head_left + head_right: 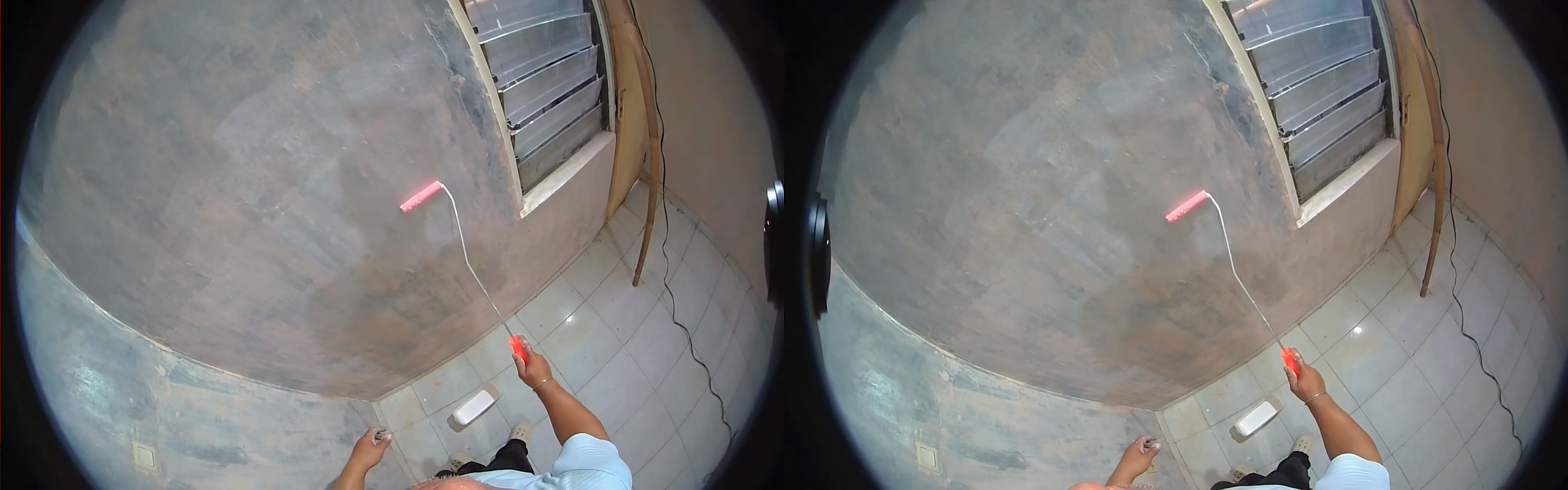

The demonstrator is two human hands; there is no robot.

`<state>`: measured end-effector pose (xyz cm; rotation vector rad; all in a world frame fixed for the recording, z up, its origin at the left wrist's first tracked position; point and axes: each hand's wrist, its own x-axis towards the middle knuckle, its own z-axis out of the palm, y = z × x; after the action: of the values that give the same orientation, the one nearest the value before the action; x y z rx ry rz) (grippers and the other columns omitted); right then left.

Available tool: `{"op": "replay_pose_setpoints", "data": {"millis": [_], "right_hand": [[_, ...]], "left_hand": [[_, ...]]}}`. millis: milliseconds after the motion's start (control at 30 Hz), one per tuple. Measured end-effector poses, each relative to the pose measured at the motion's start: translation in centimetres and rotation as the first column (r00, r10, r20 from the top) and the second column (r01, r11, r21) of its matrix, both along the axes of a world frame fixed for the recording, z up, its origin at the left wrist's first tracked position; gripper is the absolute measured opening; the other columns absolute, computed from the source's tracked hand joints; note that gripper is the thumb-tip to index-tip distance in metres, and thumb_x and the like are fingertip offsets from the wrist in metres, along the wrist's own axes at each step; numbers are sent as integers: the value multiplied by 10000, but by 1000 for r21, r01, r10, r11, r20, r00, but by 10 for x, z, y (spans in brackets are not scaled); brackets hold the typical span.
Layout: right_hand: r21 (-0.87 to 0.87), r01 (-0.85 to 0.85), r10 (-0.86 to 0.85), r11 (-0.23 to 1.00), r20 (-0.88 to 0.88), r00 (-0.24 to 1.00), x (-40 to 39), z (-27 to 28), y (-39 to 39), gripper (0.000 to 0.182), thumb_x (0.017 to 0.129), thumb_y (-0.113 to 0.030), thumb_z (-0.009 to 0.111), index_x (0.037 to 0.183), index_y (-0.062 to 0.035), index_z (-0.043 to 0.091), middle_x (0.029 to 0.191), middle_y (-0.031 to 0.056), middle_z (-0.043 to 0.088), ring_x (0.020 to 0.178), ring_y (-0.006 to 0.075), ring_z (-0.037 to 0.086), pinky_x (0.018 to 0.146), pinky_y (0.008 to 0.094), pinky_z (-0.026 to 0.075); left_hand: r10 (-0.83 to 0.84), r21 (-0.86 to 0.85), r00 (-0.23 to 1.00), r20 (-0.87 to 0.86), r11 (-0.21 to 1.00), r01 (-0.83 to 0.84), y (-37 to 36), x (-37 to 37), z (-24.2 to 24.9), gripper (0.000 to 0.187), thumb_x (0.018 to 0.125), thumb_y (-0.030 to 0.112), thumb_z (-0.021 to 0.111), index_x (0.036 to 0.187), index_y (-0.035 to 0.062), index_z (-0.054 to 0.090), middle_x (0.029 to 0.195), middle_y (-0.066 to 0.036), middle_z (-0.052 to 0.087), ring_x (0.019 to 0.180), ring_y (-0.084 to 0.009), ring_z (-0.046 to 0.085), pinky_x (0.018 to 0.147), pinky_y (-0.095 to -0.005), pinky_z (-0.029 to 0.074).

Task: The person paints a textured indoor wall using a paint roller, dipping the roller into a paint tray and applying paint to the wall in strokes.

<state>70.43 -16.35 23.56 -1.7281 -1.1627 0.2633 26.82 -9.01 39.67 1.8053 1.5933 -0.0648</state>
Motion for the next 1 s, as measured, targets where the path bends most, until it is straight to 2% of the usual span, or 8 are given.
{"op": "replay_pose_setpoints", "data": {"millis": [167, 233, 333, 467, 567, 667, 767, 1000], "right_hand": [[5, -31, 31, 1000, -20, 999, 22, 171, 56, 560, 916, -295, 543, 1429, -211, 335, 976, 218, 653, 818, 415, 626, 662, 473, 502], [152, -38, 39, 988, 0, 999, 21, 227, 78, 569, 913, -290, 554, 1431, -210, 331, 969, 224, 650, 814, 416, 625, 665, 473, 501], [-146, -71, 59, 987, -82, 995, 1, 201, 63, 565, 915, -279, 552, 1430, -206, 332, 994, 204, 655, 825, 409, 629, 684, 466, 510], [23, -12, 11, 1000, 35, 999, -10, 43, 5, 571, 917, -286, 548, 1435, -202, 321, 1047, 181, 656, 809, 390, 644, 691, 455, 525], [-96, -58, 54, 994, -42, 998, -11, 125, 13, 571, 917, -291, 547, 1434, -206, 321, 1053, 182, 653, 793, 392, 643, 685, 456, 524], [-2, -103, 102, 995, -26, 994, -4, 236, 58, 559, 916, -290, 550, 1425, -215, 332, 979, 208, 652, 788, 417, 623, 661, 478, 502], [93, -83, 82, 992, 18, 996, 0, 267, 87, 567, 912, -283, 553, 1427, -222, 325, 952, 218, 650, 812, 426, 615, 659, 491, 491], [-97, -55, 57, 994, 23, 998, -3, 44, -11, 597, 922, -294, 535, 1455, -222, 278, 988, 220, 657, 817, 425, 626, 672, 478, 506]], "left_hand": [[-40, 32, 999, -36, 999, 41, 1, 8, 11, 438, 859, 345, 647, 1151, 27, 574, 972, -166, 670, 886, -251, 652, 809, -335, 497], [-29, 3, 1000, -13, 1000, 29, 8, 20, 11, 446, 860, 348, 638, 1119, -8, 569, 977, -179, 669, 915, -273, 652, 806, -350, 490], [-82, 50, 996, -40, 995, 84, 13, 44, 26, 432, 859, 333, 646, 1162, 35, 571, 976, -174, 667, 878, -253, 652, 805, -340, 497], [-102, 125, 992, 74, 988, 92, 12, 35, 18, 437, 859, 325, 646, 1180, 40, 561, 993, -175, 664, 880, -252, 653, 815, -334, 495], [-46, 30, 998, 36, 999, 45, -4, 23, 23, 449, 859, 330, 644, 1193, 44, 553, 1010, -178, 661, 895, -258, 653, 820, -335, 496], [-62, 45, 997, 39, 997, 60, 3, 25, 10, 434, 860, 341, 642, 1141, 18, 571, 959, -151, 664, 858, -233, 644, 788, -329, 490], [-99, 44, 995, 5, 994, 99, 8, 40, 18, 448, 856, 330, 647, 1193, 49, 555, 1012, -181, 662, 926, -252, 648, 824, -338, 497], [1, 130, 996, 88, 991, -12, -14, 10, 35, 454, 849, 338, 656, 1181, 44, 561, 979, -163, 671, 905, -259, 653, 810, -338, 503]]}}
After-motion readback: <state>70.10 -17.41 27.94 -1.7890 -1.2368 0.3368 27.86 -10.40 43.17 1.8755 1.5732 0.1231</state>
